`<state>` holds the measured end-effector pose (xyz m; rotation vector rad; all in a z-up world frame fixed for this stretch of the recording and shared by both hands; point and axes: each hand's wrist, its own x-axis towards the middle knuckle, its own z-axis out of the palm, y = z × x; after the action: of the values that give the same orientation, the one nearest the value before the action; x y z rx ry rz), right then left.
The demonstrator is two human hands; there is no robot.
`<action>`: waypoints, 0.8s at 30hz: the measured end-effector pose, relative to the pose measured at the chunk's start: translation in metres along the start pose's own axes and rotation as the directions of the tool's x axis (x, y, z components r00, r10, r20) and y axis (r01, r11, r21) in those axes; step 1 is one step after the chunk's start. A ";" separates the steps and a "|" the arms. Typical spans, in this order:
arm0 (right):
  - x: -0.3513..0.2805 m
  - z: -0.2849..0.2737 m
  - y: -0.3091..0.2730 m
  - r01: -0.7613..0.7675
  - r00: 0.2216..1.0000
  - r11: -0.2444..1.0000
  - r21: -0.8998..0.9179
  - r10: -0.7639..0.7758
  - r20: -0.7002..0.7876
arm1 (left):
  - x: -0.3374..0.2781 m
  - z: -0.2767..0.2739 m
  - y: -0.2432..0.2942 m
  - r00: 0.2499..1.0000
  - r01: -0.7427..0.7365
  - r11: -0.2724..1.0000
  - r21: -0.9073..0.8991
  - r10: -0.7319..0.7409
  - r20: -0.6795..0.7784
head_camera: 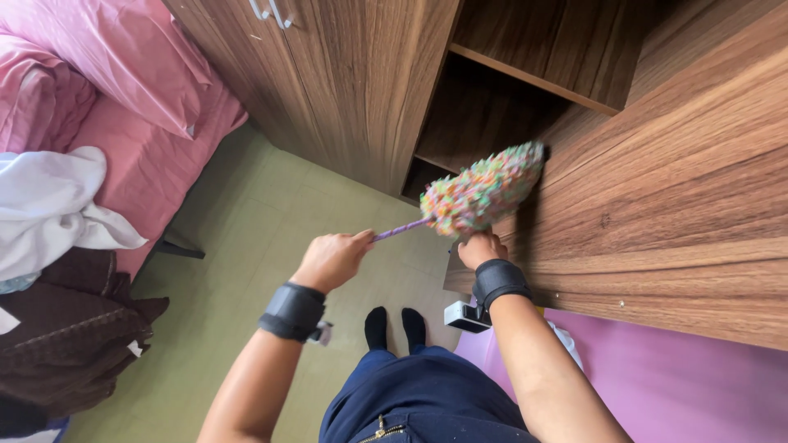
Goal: The person uses a colorful duster to clean the inside of a wooden wardrobe, reaching into shelves and corners. After cleaning, the person picks up a white towel from a pile of clothes on a bed, shakes it out, and folds it neatly before placing it into the wardrobe.
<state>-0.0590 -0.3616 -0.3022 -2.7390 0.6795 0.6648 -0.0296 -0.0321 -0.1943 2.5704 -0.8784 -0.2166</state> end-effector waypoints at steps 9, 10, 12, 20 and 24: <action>0.049 0.061 0.028 0.024 0.998 1.000 -0.020 -0.025 -0.063 | -0.103 -0.062 -0.039 0.913 0.027 0.991 0.128 0.027 -0.407; 0.042 0.051 0.023 0.022 0.998 1.000 -0.018 -0.023 -0.060 | -0.105 -0.064 -0.035 0.915 0.026 0.991 0.129 0.028 -0.403; 0.031 0.027 0.014 -0.029 1.000 0.992 -0.119 0.029 -0.003 | -0.107 -0.068 -0.028 0.864 0.044 0.989 0.141 0.033 -0.503; -0.002 -0.015 -0.006 0.018 0.985 0.991 0.131 0.005 -0.170 | -0.003 -0.083 0.052 0.832 0.076 0.983 0.165 0.028 -0.554; 0.002 -0.021 -0.001 0.035 0.981 0.985 0.169 -0.002 -0.192 | 0.055 -0.077 0.080 0.889 0.124 0.976 0.179 -0.029 -0.457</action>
<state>-0.0493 -0.3689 -0.2848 -2.6655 0.7150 0.3235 -0.0094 -0.0978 -0.0913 2.6730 -0.6464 0.4621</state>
